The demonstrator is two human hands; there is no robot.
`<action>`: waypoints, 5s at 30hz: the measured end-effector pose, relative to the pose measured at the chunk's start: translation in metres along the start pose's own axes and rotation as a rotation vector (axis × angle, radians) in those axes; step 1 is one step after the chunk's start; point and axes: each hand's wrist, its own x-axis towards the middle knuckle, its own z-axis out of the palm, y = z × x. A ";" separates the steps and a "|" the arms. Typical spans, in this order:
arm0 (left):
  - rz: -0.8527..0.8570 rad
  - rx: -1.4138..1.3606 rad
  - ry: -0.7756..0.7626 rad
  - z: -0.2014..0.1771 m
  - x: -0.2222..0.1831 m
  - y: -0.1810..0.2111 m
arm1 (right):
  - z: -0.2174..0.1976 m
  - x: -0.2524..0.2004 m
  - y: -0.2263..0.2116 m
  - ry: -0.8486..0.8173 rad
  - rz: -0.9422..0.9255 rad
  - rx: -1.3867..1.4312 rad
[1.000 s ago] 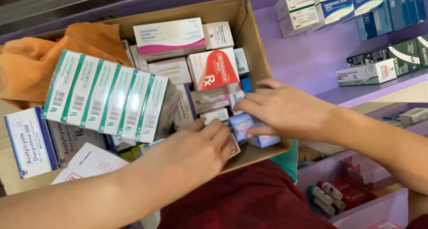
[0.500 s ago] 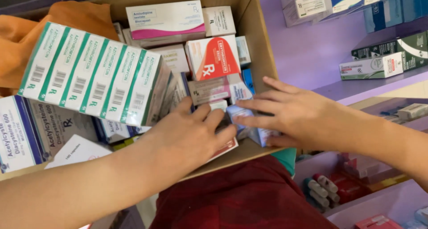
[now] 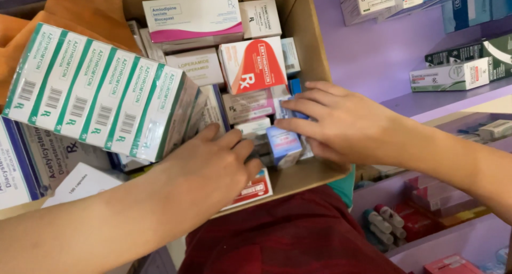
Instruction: The person organizes various medicine boxes by taking them from a cardboard box and placing them into a purple drawer. They arrange the boxes neatly in rows within the drawer, handling different types of medication packaging.
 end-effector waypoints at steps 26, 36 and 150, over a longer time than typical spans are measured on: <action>-0.069 -0.031 0.014 0.004 -0.003 -0.001 | 0.012 0.000 -0.031 -0.097 0.090 0.087; -0.072 -0.032 0.060 -0.009 -0.002 0.002 | -0.001 -0.005 -0.045 -0.207 0.131 0.129; 0.178 -0.490 0.967 -0.007 0.411 -0.007 | 0.030 -0.230 0.145 0.542 1.133 0.632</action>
